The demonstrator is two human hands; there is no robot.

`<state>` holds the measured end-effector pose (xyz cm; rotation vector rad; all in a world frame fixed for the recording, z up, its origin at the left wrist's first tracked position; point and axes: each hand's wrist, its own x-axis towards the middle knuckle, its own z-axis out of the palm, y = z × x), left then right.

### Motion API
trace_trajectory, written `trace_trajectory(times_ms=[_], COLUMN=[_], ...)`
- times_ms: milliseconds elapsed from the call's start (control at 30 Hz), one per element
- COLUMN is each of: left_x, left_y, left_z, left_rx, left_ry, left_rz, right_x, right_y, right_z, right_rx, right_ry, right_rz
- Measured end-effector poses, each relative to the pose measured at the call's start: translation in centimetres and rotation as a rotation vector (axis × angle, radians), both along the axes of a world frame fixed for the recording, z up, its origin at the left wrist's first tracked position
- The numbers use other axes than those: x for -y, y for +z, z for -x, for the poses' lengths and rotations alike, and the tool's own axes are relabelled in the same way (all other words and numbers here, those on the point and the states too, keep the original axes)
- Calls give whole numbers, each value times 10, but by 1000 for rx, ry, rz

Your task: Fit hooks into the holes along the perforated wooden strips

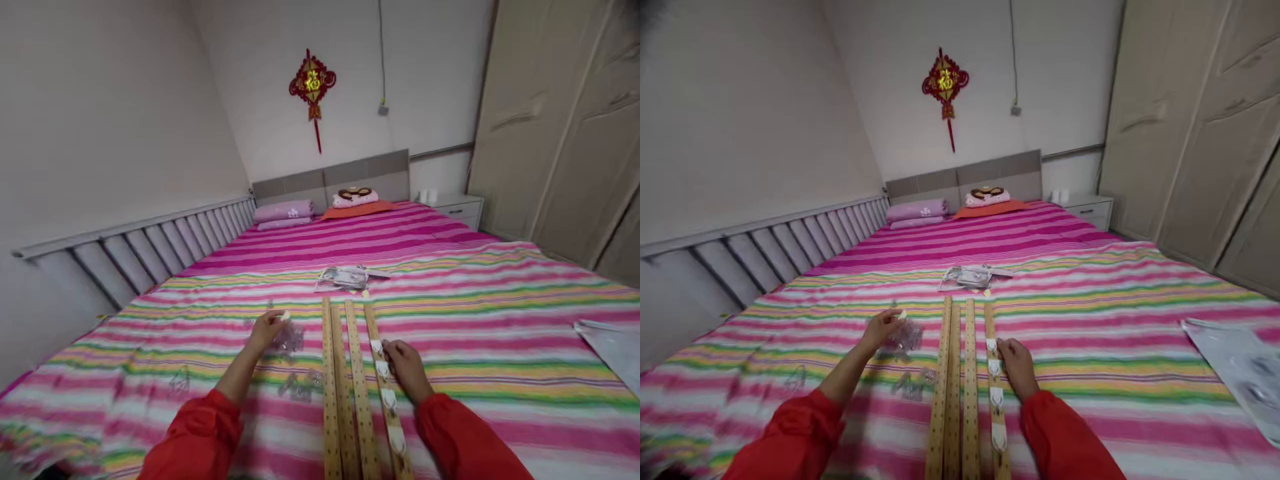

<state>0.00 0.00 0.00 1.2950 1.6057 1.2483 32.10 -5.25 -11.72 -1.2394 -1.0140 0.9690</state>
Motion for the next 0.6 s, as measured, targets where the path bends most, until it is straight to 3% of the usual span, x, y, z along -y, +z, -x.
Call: trace_trajectory(times_ms=[100, 167, 267, 333, 467, 600], left_x=[3, 9, 26, 38, 55, 58], left_y=[7, 9, 6, 2, -10, -20], left_z=[0, -6, -27, -47, -87, -119], left_rx=[125, 328, 679, 790, 822, 747], left_ry=[-12, -45, -145, -213, -312, -428], left_rz=[24, 77, 202, 288, 428, 512], right_x=[2, 2, 1, 0, 2, 6], right_y=[2, 3, 5, 6, 8, 12], right_z=[1, 1, 0, -1, -3, -5], right_rx=[-28, -55, -102, -139, -249, -286], right_ry=[6, 11, 7, 1, 34, 52], right_rz=[2, 7, 14, 17, 37, 40])
